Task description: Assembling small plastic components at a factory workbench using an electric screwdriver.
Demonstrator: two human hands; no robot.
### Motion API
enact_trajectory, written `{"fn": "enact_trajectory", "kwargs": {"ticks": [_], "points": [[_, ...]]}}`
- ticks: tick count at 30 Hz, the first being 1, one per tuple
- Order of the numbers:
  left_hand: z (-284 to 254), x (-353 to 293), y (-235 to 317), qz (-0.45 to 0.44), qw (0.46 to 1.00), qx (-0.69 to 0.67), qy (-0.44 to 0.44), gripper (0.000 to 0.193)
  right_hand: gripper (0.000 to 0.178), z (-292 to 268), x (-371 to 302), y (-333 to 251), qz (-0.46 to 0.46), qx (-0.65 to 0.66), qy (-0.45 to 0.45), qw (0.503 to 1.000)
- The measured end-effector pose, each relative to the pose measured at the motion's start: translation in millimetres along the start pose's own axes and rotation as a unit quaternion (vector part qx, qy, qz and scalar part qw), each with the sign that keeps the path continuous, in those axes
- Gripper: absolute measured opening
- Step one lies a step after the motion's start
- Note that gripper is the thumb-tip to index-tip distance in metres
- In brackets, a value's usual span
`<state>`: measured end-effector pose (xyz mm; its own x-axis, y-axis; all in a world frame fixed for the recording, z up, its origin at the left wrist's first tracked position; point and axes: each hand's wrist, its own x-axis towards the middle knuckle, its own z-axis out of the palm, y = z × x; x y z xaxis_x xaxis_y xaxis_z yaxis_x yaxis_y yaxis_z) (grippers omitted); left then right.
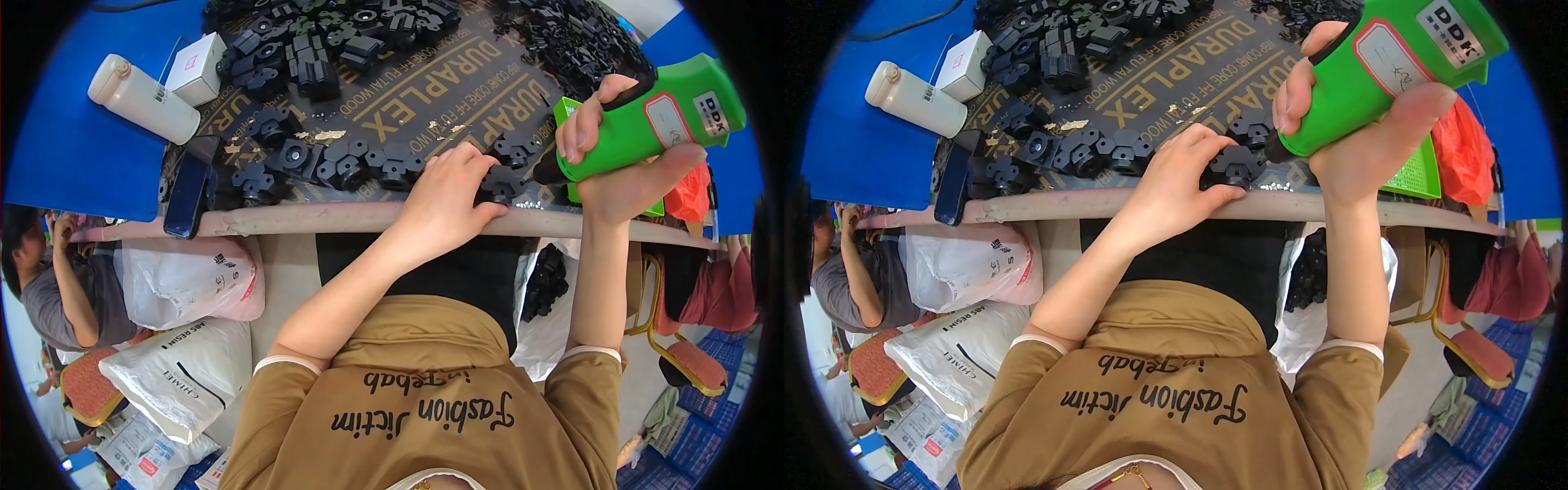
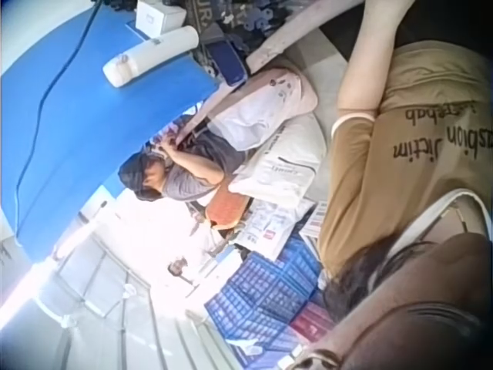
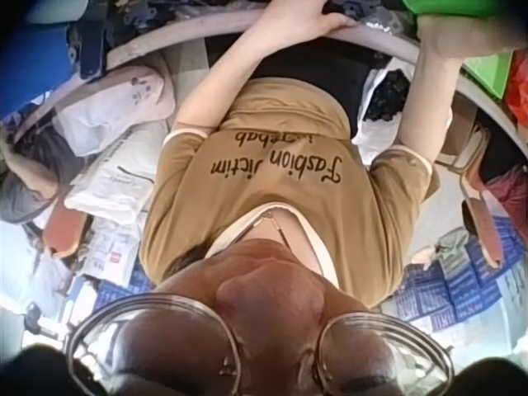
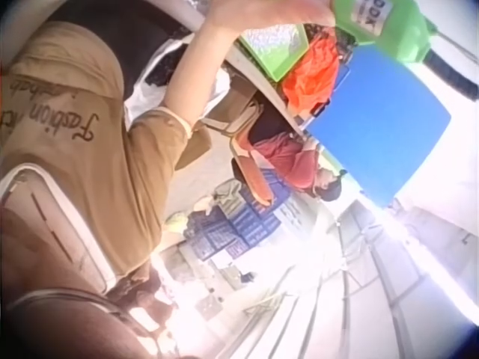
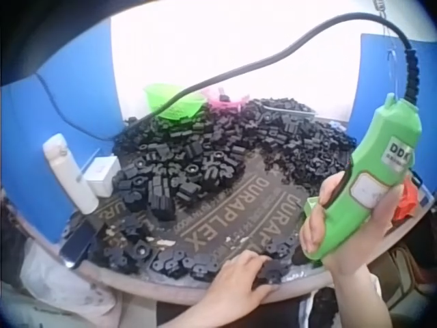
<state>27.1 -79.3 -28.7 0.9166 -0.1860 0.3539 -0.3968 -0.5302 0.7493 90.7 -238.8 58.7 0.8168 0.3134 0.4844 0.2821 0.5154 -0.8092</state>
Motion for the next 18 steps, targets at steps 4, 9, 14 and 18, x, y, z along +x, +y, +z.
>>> {"fn": "enact_trajectory", "kwargs": {"ticks": [4, 9, 14, 18], "points": [[-1, 0, 1, -0.011, 1.000, 0.003, -0.005, 0.044, 0.097, -4, 1, 2, 0.008, 0.019, -0.022, 1.000], [-1, 1, 0, 0.002, 1.000, -0.001, 0.007, 0.045, 0.096, -5, -1, 1, -0.008, 0.044, -0.066, 0.997], [-2, 0, 0, 0.012, 1.000, -0.004, 0.007, 0.046, 0.097, -6, -2, 0, -0.011, 0.046, -0.059, 0.997], [-3, 0, -2, 0.014, 1.000, 0.000, -0.004, 0.046, 0.102, 9, -3, -9, 0.029, -0.086, 0.031, 0.995]]}}
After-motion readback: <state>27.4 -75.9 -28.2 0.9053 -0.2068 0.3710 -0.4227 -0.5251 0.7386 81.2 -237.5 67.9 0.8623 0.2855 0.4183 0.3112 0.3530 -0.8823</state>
